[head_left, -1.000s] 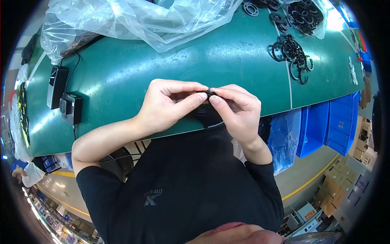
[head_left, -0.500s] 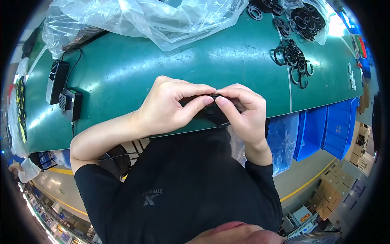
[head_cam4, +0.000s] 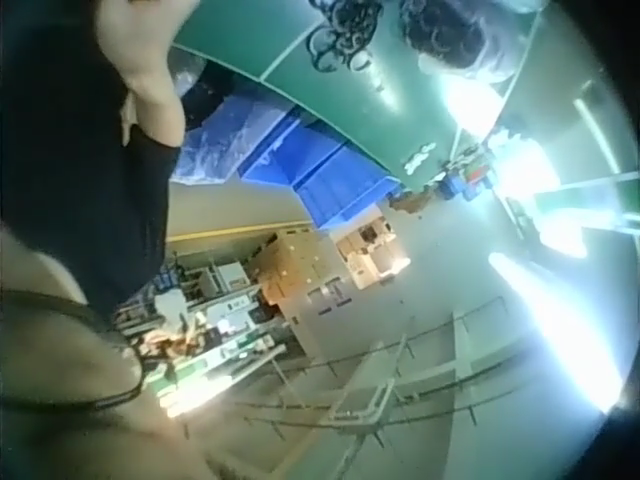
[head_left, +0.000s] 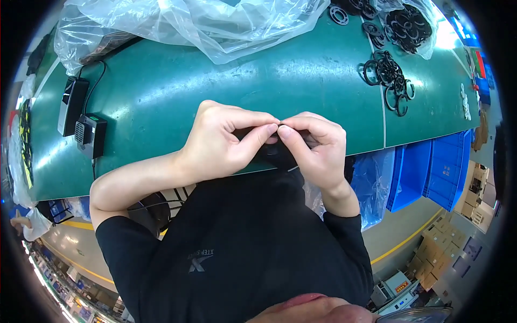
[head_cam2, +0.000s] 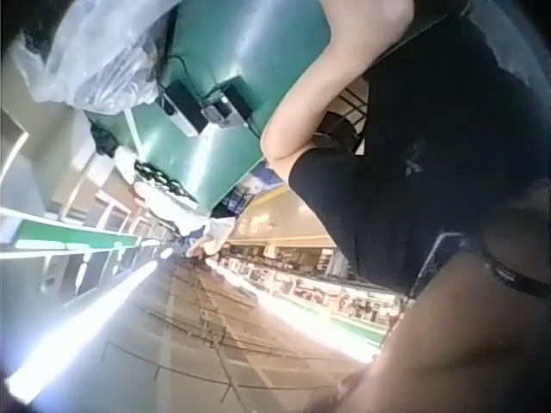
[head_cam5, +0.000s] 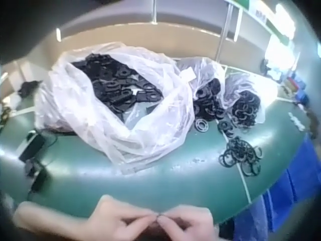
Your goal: The person assembles small black circular plastic lighting fixtures by hand at a production workstation.
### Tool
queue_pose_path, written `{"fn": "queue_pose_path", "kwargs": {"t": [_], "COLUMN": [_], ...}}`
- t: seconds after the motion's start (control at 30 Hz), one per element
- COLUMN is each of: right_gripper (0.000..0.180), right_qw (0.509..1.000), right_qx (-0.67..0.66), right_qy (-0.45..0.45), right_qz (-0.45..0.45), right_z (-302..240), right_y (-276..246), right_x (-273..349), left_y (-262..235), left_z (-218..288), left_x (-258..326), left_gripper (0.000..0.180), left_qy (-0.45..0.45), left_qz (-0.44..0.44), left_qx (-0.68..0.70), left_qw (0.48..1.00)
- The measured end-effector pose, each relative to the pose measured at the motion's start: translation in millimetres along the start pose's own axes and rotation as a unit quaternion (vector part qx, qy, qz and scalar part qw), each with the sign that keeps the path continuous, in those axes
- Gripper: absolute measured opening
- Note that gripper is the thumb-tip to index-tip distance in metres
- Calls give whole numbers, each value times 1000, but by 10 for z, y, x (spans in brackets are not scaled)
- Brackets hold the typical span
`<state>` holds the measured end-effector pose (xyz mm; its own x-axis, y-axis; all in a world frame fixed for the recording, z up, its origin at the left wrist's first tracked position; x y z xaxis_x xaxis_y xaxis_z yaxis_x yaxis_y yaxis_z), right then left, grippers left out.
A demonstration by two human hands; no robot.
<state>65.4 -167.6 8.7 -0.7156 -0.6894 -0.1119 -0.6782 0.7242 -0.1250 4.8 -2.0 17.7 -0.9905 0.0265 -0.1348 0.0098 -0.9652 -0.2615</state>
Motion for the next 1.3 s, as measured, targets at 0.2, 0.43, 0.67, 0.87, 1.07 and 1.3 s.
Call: {"fn": "queue_pose_path", "kwargs": {"t": [0.2,0.43,0.67,0.87,1.07,1.3], "right_gripper": [7,12,13,23,35,32], "right_qw": [994,970,987,981,985,995], "right_qx": [-85,-201,-126,-149,-152,15], "right_qy": [64,110,82,53,85,-7], "right_qz": [2,81,49,109,-1,97], "right_z": [41,102,26,71,29,-5], "right_y": [-14,-117,-180,-163,-189,-234], "right_x": [5,-27,-54,-75,-60,-127], "left_y": [-26,6,19,35,44,41], "left_z": [22,-66,-101,-94,-98,-67], "left_x": [-36,-71,-53,-60,-8,-28], "left_gripper": [14,32,30,27,29,29], "left_qy": [-133,-224,-200,-234,-192,-195], "left_qz": [-62,-110,-137,-103,-99,-120], "left_qx": [110,341,310,357,329,331], "left_qw": [983,906,919,898,919,915]}}
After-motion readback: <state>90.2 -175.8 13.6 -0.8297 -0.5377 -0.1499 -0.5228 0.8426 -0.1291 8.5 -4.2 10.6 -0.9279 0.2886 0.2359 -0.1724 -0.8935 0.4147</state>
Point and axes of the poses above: each hand's wrist, its own x-axis away from the middle knuckle, its own y-axis out of the palm, z = x × y, the point moved 1 cm from there along -x, towards the middle knuckle, and after that the axes turned 4 degrees about -z, right-handed, at the moved point
